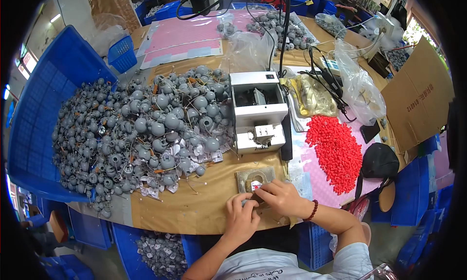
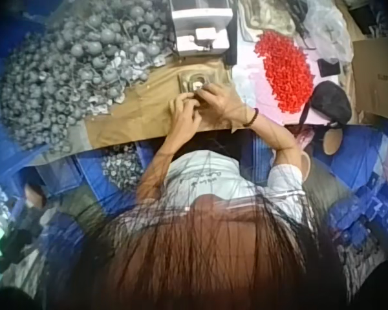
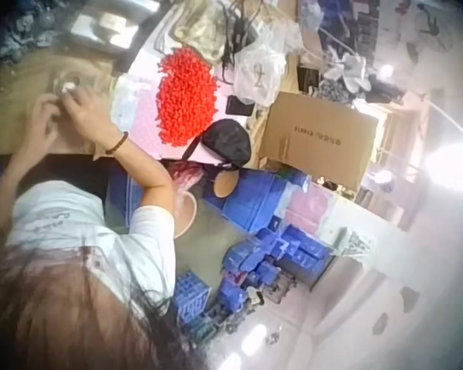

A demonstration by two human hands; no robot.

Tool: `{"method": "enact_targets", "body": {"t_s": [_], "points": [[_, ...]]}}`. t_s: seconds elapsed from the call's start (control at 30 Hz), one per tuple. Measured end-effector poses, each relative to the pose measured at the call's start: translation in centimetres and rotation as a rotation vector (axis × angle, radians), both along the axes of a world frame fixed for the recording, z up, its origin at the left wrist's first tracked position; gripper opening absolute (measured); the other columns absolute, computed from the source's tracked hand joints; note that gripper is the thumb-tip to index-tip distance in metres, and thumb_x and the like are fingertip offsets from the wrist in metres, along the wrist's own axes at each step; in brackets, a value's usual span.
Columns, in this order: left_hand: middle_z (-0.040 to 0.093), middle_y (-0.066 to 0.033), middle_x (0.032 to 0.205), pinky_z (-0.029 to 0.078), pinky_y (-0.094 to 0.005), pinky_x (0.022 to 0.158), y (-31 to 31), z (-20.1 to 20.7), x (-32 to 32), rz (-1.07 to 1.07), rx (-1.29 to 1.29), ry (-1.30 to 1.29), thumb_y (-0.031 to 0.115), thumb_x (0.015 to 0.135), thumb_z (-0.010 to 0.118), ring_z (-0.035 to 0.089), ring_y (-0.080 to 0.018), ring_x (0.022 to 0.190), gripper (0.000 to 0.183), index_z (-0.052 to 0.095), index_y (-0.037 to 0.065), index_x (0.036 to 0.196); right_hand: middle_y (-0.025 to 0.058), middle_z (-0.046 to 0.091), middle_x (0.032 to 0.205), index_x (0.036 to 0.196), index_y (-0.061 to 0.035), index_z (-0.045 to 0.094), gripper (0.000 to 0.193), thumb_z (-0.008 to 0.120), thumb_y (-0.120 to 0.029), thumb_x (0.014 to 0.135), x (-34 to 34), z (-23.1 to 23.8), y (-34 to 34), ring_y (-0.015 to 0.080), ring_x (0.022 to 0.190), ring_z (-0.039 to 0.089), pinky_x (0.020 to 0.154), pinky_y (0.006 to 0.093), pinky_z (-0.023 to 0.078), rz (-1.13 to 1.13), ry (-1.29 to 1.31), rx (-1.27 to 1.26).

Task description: Assembling small grey plastic components with red parts using a pneumatic screwdriver and a jig.

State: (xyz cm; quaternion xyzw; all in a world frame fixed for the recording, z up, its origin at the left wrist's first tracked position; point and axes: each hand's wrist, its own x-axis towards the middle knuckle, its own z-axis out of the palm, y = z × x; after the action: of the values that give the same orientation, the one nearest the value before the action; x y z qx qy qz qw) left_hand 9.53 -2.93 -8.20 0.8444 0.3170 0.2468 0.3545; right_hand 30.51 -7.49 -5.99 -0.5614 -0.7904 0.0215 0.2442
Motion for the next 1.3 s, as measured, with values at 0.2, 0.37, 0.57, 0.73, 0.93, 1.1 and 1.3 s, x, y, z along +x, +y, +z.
{"method": "enact_targets", "body": {"t_s": [0.2, 0.37, 0.57, 0.73, 0.93, 1.1, 1.3], "points": [[0.050, -0.0197, 0.138, 0.040, -0.0518, 0.108, 0.7, 0.2, 0.5, 0.051, -0.043, -0.004, 0.001, 0.081, 0.075, 0.043, -0.0440, 0.127, 0.030, 0.065, 0.008, 0.109, 0.0058, 0.065, 0.100, 0.113, -0.0058, 0.070, 0.036, 0.069, -0.017, 0.079, 0.3, -0.9, 1.0, 0.0226, 0.088, 0.065, 0.065, 0.0329, 0.057, -0.005, -0.051, 0.002], [0.051, -0.0190, 0.135, 0.041, -0.0494, 0.105, 1.0, -0.1, 0.9, 0.045, -0.041, -0.037, 0.004, 0.084, 0.079, 0.046, -0.0421, 0.123, 0.029, 0.065, 0.008, 0.109, 0.0050, 0.061, 0.095, 0.111, -0.0059, 0.069, 0.033, 0.068, -0.019, 0.081, 0.3, -0.5, 1.0, 0.0224, 0.086, 0.064, 0.065, 0.0329, 0.057, -0.005, -0.084, -0.039], [0.058, -0.0175, 0.125, 0.043, -0.0476, 0.101, 1.9, 0.0, 1.3, 0.060, -0.035, -0.057, 0.002, 0.083, 0.077, 0.052, -0.0390, 0.116, 0.035, 0.062, 0.004, 0.114, 0.0049, 0.060, 0.094, 0.109, -0.0065, 0.069, 0.029, 0.067, -0.019, 0.082, 0.0, -0.1, 1.2, 0.0229, 0.087, 0.064, 0.062, 0.0335, 0.058, -0.004, -0.146, -0.102], [0.060, -0.0178, 0.121, 0.044, -0.0491, 0.100, 2.6, 0.2, 1.4, 0.038, 0.007, -0.050, 0.000, 0.079, 0.076, 0.053, -0.0401, 0.114, 0.041, 0.060, 0.003, 0.116, 0.0068, 0.059, 0.100, 0.113, -0.0048, 0.069, 0.034, 0.066, -0.020, 0.082, 0.2, 0.2, 1.1, 0.0237, 0.089, 0.064, 0.063, 0.0342, 0.059, 0.011, -0.169, -0.137], [0.061, -0.0185, 0.122, 0.045, -0.0492, 0.102, 3.8, 0.5, 1.1, 0.039, 0.009, -0.021, 0.001, 0.079, 0.075, 0.054, -0.0411, 0.116, 0.045, 0.060, 0.003, 0.122, 0.0071, 0.059, 0.105, 0.103, -0.0022, 0.072, 0.028, 0.066, -0.019, 0.082, 0.9, 0.6, 1.5, 0.0223, 0.088, 0.062, 0.062, 0.0321, 0.059, 0.147, -0.239, -0.134], [0.061, -0.0187, 0.126, 0.045, -0.0501, 0.105, 3.6, 0.8, 0.9, 0.044, -0.034, -0.012, 0.004, 0.083, 0.072, 0.054, -0.0416, 0.117, 0.044, 0.060, 0.003, 0.126, 0.0063, 0.059, 0.105, 0.085, -0.0031, 0.073, 0.017, 0.066, -0.018, 0.080, 1.3, -0.3, 1.4, 0.0213, 0.088, 0.062, 0.062, 0.0309, 0.058, 0.225, -0.247, -0.099], [0.062, -0.0141, 0.128, 0.045, -0.0505, 0.105, 2.4, 0.9, 1.5, 0.044, 0.276, 0.148, 0.005, 0.083, 0.069, 0.055, -0.0374, 0.123, 0.046, 0.065, 0.007, 0.129, 0.0060, 0.063, 0.111, 0.096, -0.0020, 0.075, 0.024, 0.068, -0.015, 0.078, 1.3, -0.9, 0.3, 0.0231, 0.092, 0.063, 0.072, 0.0345, 0.060, 0.127, -0.164, -0.114]]}}
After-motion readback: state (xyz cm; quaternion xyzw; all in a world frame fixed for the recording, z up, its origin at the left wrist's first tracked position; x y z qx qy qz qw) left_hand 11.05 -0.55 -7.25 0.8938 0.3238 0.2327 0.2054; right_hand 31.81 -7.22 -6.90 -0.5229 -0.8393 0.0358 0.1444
